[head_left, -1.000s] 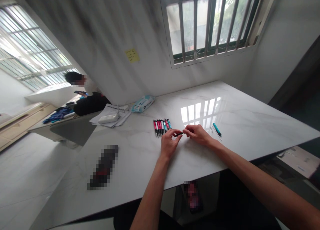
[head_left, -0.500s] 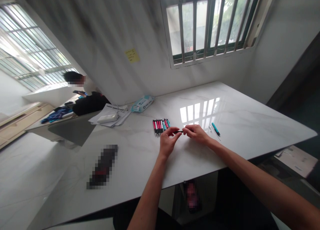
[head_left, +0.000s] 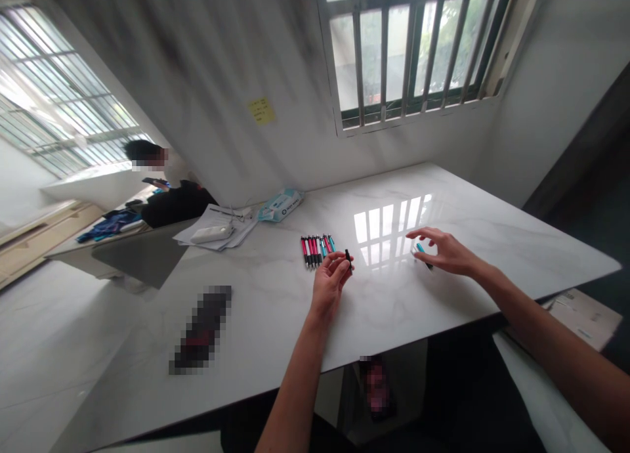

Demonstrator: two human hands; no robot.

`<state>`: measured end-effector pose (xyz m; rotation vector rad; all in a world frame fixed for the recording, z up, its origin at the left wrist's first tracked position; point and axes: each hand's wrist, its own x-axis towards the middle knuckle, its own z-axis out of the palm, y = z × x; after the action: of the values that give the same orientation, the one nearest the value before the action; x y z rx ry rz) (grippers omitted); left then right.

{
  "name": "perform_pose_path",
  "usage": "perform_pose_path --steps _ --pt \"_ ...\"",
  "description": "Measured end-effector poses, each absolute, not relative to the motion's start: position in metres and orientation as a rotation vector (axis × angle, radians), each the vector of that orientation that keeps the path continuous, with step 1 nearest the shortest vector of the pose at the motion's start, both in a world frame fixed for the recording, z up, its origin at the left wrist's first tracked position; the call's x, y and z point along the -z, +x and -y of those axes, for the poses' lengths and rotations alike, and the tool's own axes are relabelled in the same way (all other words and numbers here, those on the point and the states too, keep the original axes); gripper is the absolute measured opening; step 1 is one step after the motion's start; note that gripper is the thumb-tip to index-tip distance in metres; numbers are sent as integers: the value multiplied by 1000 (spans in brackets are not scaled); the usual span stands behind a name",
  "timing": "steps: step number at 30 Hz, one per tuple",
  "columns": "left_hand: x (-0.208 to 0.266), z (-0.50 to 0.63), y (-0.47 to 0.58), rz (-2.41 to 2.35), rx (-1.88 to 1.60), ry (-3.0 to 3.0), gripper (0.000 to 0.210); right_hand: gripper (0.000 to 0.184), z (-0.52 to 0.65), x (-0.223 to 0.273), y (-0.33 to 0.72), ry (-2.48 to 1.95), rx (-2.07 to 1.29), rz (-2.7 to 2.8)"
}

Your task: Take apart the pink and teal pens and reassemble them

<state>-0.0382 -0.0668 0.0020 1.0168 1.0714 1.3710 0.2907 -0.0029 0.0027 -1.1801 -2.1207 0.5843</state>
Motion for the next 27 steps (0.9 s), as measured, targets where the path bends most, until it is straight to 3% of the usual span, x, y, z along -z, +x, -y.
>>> perform_pose_path --steps 2,4,16,18,22,27 --pt "-2 66 -38 -1073 -1375 1001 51 74 -3 -1 318 -1170 -724 2276" --pt "-1 64 -38 -1067 -1372 970 53 87 -5 1 332 -1173 -811 2357" --pt "-1 66 -37 -1125 -1282 890 50 68 -15 -4 314 -1147 -734 2179" --pt "-2 66 -34 -1118 -1268 903 51 74 -2 -10 287 -1050 -707 2131" --pt "-1 66 -30 -1120 -1262 972 52 104 33 -20 218 -817 -735 2082" --pt "2 67 -32 -1029 -1246 1010 47 97 53 -22 166 -675 -727 2188"
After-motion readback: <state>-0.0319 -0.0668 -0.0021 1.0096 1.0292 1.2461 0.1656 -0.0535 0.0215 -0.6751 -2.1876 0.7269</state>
